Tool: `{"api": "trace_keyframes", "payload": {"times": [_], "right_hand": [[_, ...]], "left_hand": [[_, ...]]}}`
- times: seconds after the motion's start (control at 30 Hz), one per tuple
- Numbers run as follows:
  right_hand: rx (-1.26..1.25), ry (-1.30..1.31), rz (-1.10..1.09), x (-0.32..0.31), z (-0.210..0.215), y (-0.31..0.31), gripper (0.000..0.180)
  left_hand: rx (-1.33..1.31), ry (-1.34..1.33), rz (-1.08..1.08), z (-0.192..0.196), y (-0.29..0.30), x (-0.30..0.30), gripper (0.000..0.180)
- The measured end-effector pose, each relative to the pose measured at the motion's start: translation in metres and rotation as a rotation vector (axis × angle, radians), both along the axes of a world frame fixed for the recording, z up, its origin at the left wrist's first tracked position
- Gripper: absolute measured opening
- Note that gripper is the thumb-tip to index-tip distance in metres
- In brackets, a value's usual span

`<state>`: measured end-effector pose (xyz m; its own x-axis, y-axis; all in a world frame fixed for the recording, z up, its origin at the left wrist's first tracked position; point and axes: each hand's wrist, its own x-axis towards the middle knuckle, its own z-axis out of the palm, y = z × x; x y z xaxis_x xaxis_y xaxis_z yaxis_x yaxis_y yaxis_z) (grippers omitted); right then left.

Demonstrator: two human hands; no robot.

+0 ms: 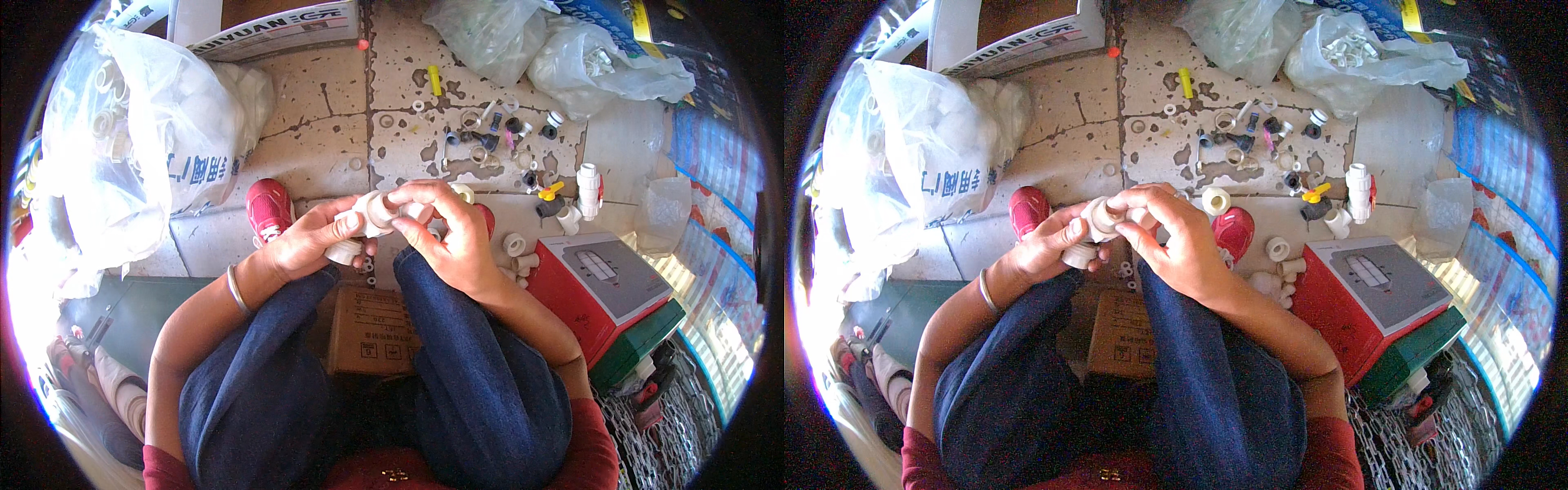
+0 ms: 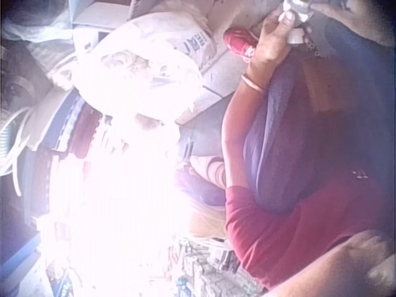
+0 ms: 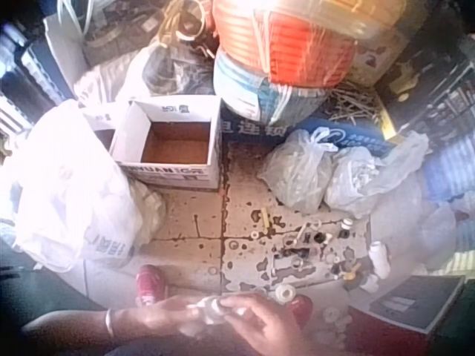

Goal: The person assembles small white plastic plumbing components and fittings by hand, inserting small gaskets and joining different plastic pieces together while seated on the floor.

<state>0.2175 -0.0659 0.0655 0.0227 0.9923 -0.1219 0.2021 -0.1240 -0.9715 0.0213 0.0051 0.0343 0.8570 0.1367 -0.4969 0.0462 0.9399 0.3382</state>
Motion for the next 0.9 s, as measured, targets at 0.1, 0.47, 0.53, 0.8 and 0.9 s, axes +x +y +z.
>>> {"api": "trace_keyframes", "payload": {"times": [0.1, 0.47, 0.53, 0.8, 0.9], "right_hand": [[0.019, -0.057, 0.008, 0.0, 0.003, 0.002, 0.033], [0.039, -0.051, 0.087, 0.002, 0.017, 0.006, 0.026], [-0.017, -0.063, 0.041, 0.004, 0.015, 0.005, 0.023], [-0.055, 0.166, -0.042, 0.003, 0.011, 0.004, 0.014], [-0.056, -0.001, 0.074, 0.007, 0.016, 0.007, 0.017]], "left_hand": [[0.011, 0.021, 0.009, 0.0, 0.001, -0.001, 0.058], [0.03, 0.082, 0.033, 0.008, 0.003, 0.0, 0.064], [0.034, 0.079, 0.032, 0.01, 0.003, 0.0, 0.063], [0.065, 0.094, 0.023, 0.013, 0.005, 0.002, 0.062], [0.135, 0.13, -0.029, 0.013, 0.005, 0.001, 0.063]]}}
